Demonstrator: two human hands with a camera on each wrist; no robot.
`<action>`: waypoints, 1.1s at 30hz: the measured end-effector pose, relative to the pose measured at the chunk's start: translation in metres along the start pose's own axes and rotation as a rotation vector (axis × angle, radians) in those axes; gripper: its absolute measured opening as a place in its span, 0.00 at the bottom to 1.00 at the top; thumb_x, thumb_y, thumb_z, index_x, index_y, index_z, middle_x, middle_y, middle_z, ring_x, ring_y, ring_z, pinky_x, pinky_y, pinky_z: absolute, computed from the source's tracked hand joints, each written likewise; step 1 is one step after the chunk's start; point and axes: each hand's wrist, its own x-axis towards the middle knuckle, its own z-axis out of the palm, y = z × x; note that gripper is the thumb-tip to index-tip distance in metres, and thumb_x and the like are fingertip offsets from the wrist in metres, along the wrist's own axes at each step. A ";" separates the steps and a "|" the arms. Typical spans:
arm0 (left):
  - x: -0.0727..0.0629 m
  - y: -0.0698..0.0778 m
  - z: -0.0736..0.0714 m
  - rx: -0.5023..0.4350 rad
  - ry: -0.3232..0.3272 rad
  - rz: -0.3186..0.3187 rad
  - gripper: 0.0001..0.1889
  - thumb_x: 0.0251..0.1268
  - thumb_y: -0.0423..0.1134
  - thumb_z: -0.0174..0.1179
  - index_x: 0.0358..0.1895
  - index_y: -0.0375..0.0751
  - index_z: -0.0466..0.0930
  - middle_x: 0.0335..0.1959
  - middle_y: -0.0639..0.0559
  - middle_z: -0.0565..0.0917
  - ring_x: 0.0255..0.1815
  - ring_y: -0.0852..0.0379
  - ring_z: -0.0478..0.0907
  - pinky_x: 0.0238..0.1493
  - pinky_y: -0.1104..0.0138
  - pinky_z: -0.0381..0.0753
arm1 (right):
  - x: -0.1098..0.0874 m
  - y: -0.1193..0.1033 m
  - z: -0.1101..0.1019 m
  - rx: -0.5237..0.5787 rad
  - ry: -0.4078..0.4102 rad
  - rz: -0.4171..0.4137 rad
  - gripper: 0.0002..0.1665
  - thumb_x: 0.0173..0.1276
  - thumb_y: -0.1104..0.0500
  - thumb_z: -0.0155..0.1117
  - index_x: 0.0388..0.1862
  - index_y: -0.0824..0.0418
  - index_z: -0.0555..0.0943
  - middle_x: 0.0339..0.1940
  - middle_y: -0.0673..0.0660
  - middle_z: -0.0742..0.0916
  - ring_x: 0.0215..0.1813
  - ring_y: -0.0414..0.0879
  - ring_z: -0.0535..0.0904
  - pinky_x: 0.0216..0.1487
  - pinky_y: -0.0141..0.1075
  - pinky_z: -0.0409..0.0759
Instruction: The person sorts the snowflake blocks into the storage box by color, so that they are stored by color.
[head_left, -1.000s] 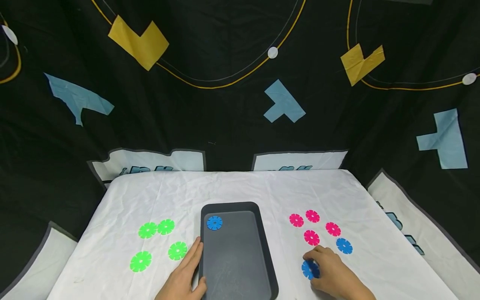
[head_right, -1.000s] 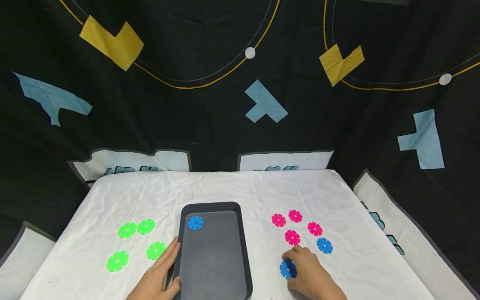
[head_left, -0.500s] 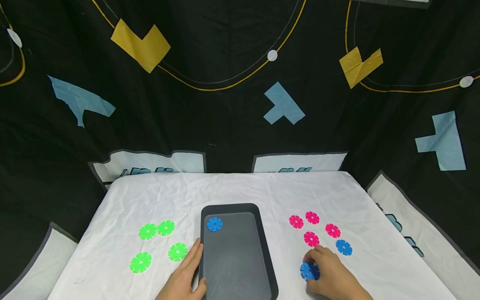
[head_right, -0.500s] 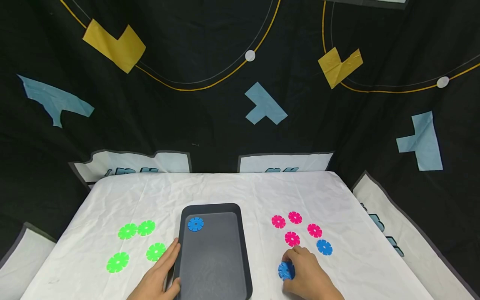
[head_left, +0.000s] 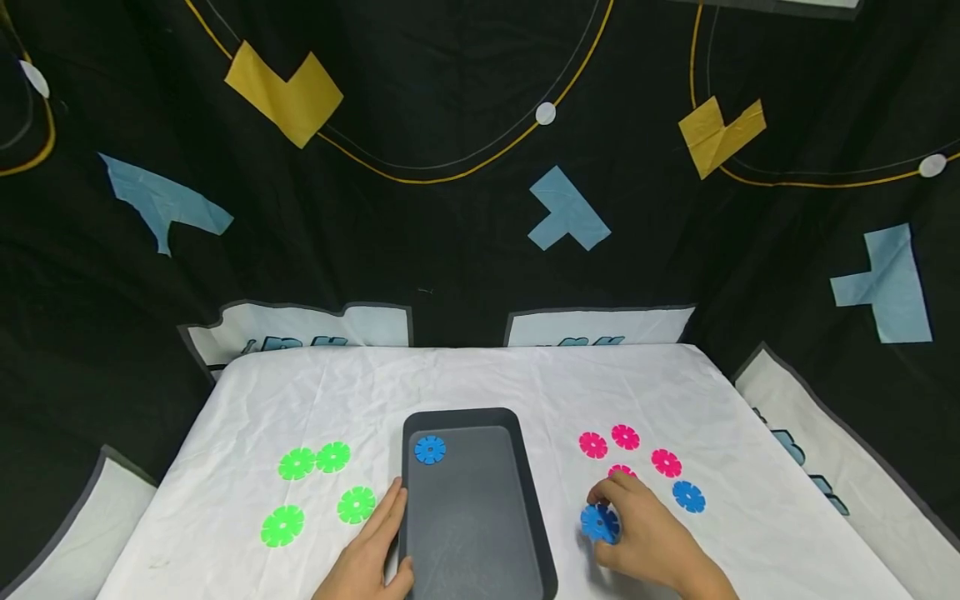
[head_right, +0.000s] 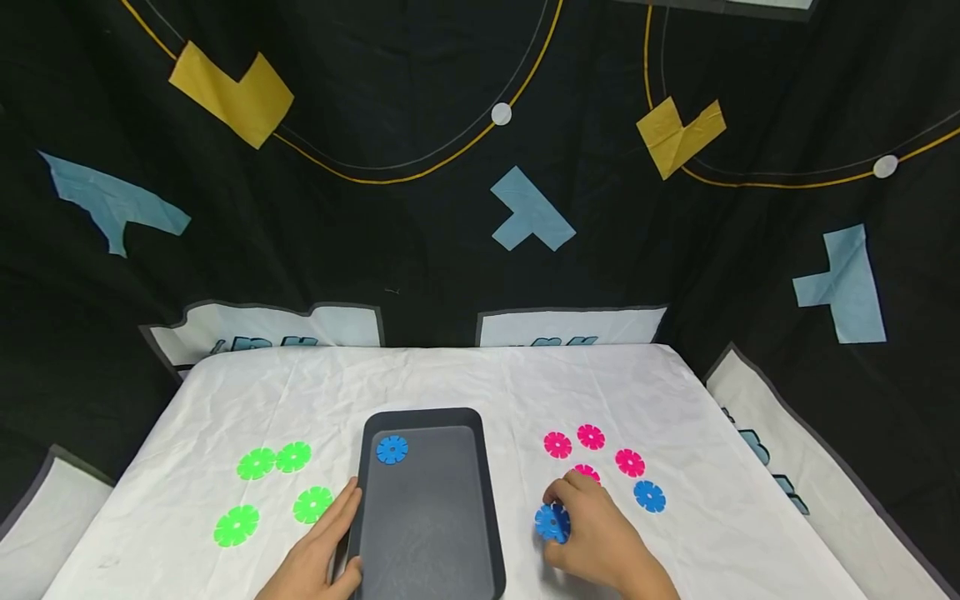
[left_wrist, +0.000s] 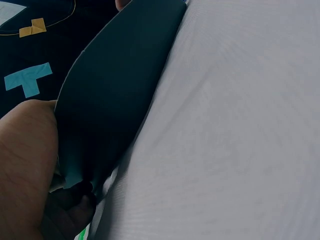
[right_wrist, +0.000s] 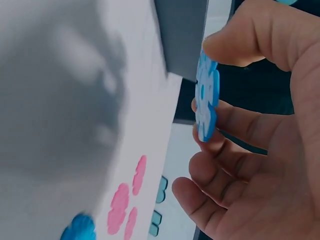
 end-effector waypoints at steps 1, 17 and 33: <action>0.000 0.000 0.000 -0.004 -0.003 -0.001 0.43 0.44 0.32 0.66 0.69 0.25 0.63 0.75 0.40 0.60 0.69 0.49 0.63 0.53 0.60 0.79 | 0.001 -0.002 0.000 0.004 0.005 -0.006 0.24 0.38 0.57 0.74 0.38 0.49 0.79 0.35 0.39 0.74 0.38 0.33 0.71 0.39 0.32 0.79; 0.001 0.001 -0.003 -0.055 -0.052 -0.045 0.43 0.46 0.33 0.66 0.71 0.26 0.61 0.76 0.42 0.58 0.71 0.53 0.59 0.57 0.59 0.76 | 0.040 -0.044 -0.005 0.043 -0.021 -0.029 0.27 0.42 0.58 0.71 0.47 0.52 0.80 0.44 0.41 0.75 0.42 0.35 0.73 0.40 0.32 0.80; 0.000 0.001 -0.002 -0.066 -0.049 -0.056 0.43 0.46 0.34 0.65 0.71 0.29 0.61 0.76 0.45 0.58 0.71 0.53 0.61 0.56 0.62 0.77 | 0.070 -0.069 0.008 0.119 0.013 -0.187 0.26 0.44 0.56 0.73 0.47 0.54 0.81 0.44 0.43 0.76 0.38 0.37 0.73 0.37 0.30 0.78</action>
